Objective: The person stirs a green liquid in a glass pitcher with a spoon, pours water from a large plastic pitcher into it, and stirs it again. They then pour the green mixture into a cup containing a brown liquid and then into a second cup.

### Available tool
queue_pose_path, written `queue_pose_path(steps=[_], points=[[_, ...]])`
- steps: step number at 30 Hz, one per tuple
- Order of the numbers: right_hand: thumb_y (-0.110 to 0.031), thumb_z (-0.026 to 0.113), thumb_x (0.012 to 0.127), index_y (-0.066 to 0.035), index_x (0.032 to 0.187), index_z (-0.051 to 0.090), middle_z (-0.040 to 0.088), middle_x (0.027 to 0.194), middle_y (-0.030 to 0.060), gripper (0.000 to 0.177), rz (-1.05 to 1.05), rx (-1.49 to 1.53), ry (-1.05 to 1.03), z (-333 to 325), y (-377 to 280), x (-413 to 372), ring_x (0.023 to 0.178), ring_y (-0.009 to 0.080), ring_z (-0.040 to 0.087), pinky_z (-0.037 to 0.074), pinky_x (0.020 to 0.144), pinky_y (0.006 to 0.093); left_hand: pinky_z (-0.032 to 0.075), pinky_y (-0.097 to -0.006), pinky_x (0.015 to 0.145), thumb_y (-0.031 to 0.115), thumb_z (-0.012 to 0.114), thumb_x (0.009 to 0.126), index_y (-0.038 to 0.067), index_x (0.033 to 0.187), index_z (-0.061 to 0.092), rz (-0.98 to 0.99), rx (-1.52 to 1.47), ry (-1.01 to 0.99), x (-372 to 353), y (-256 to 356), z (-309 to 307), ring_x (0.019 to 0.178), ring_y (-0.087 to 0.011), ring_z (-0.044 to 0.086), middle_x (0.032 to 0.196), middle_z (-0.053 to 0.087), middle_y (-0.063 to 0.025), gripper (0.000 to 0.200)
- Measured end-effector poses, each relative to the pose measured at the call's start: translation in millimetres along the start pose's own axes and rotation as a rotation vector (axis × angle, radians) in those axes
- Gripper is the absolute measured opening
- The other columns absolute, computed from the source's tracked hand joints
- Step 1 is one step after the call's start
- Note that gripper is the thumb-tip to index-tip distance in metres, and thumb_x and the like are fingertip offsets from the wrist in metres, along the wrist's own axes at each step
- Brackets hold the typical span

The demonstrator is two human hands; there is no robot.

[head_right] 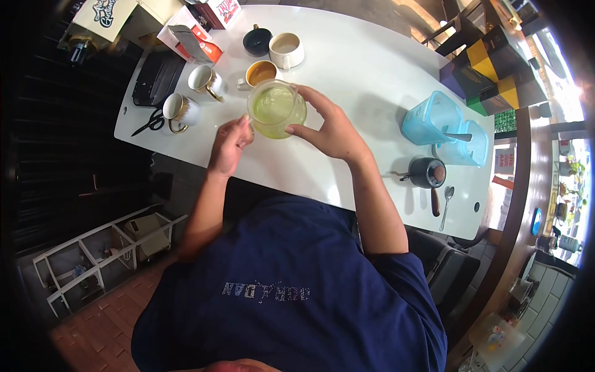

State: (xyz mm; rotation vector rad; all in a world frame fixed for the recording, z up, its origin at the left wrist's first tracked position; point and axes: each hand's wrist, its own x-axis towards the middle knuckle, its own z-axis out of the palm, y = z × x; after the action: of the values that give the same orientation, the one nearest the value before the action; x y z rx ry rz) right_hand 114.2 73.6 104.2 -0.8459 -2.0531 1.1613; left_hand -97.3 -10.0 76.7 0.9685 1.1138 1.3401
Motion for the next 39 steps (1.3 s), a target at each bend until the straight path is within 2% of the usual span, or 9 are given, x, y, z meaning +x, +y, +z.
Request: queue_pose_path(steps=[4,12,15,20,22,31,34,37,39], points=[[-0.025,0.078,0.072,-0.006,0.133,0.043,0.054,0.126,0.0107,0.072,0.078,-0.103,-0.003,9,21,-9,0.116,0.0227,0.05,0.041,0.092,0.0376,0.023,-0.0247,0.053,0.03,0.047,0.095,0.013,0.056,0.034,-0.083,-0.023,-0.018,3,-25,-1,0.053,-0.0076,0.026,0.054,0.028,0.0048,0.045],[-0.025,0.078,0.072,-0.006,0.134,0.04,0.053,0.127,0.0116,0.075,0.142,-0.089,-0.007,13,52,-20,0.118,0.0241,0.049,0.04,0.094,0.0385,0.023,-0.0232,0.053,0.031,0.047,0.095,0.014,0.058,0.035,-0.186,-0.061,-0.036,8,-58,5,0.054,-0.0068,0.027,0.055,0.029,0.0056,0.042],[-0.024,0.077,0.072,-0.006,0.135,0.04,0.052,0.128,0.012,0.075,0.167,-0.101,-0.015,13,58,-23,0.118,0.0249,0.048,0.04,0.094,0.0392,0.021,-0.0214,0.05,0.031,0.048,0.095,0.013,0.061,0.041,-0.171,-0.104,-0.052,10,-66,6,0.052,-0.0037,0.025,0.056,0.029,0.0079,0.039],[-0.024,0.076,0.073,-0.006,0.136,0.039,0.05,0.13,0.0124,0.075,0.192,-0.106,-0.022,12,66,-26,0.12,0.0259,0.047,0.04,0.095,0.04,0.023,-0.022,0.052,0.031,0.046,0.096,0.013,0.061,0.038,-0.194,-0.071,-0.085,11,-70,7,0.054,-0.0055,0.027,0.057,0.029,0.0063,0.04],[-0.024,0.075,0.072,0.0,0.132,0.04,0.048,0.129,0.0218,0.074,0.208,-0.065,-0.033,11,67,-25,0.121,0.0346,0.044,0.035,0.102,0.0397,0.024,-0.0223,0.053,0.031,0.044,0.096,0.014,0.061,0.035,-0.206,-0.037,-0.096,12,-70,7,0.055,-0.0069,0.028,0.057,0.029,0.0051,0.041],[-0.022,0.076,0.071,0.0,0.133,0.039,0.048,0.128,0.0213,0.075,0.214,-0.038,-0.039,10,66,-25,0.122,0.0337,0.044,0.035,0.103,0.0393,0.025,-0.0227,0.054,0.033,0.041,0.097,0.012,0.062,0.036,-0.196,0.045,-0.125,12,-74,7,0.056,-0.0072,0.03,0.058,0.032,0.0042,0.042],[-0.02,0.076,0.071,0.0,0.133,0.039,0.048,0.129,0.0205,0.075,0.214,-0.011,-0.027,11,58,-23,0.122,0.0334,0.044,0.035,0.103,0.0392,0.029,-0.023,0.056,0.035,0.04,0.098,0.011,0.064,0.039,-0.188,0.117,-0.152,11,-76,7,0.057,-0.0074,0.032,0.061,0.036,0.0034,0.042],[-0.019,0.076,0.07,-0.001,0.132,0.039,0.047,0.13,0.0195,0.074,0.22,0.008,-0.019,11,57,-23,0.122,0.0334,0.044,0.035,0.103,0.0391,0.034,-0.0228,0.06,0.035,0.041,0.098,0.008,0.069,0.048,-0.182,0.088,-0.174,6,-75,9,0.061,-0.0078,0.04,0.065,0.044,0.002,0.039],[-0.019,0.076,0.071,-0.001,0.132,0.04,0.047,0.13,0.0191,0.073,0.192,-0.007,-0.009,11,61,-25,0.122,0.033,0.044,0.035,0.103,0.0392,0.039,-0.0236,0.06,0.03,0.048,0.096,0.004,0.08,0.055,-0.147,0.163,0.007,0,-70,13,0.063,-0.008,0.048,0.07,0.05,0.0005,0.031]])
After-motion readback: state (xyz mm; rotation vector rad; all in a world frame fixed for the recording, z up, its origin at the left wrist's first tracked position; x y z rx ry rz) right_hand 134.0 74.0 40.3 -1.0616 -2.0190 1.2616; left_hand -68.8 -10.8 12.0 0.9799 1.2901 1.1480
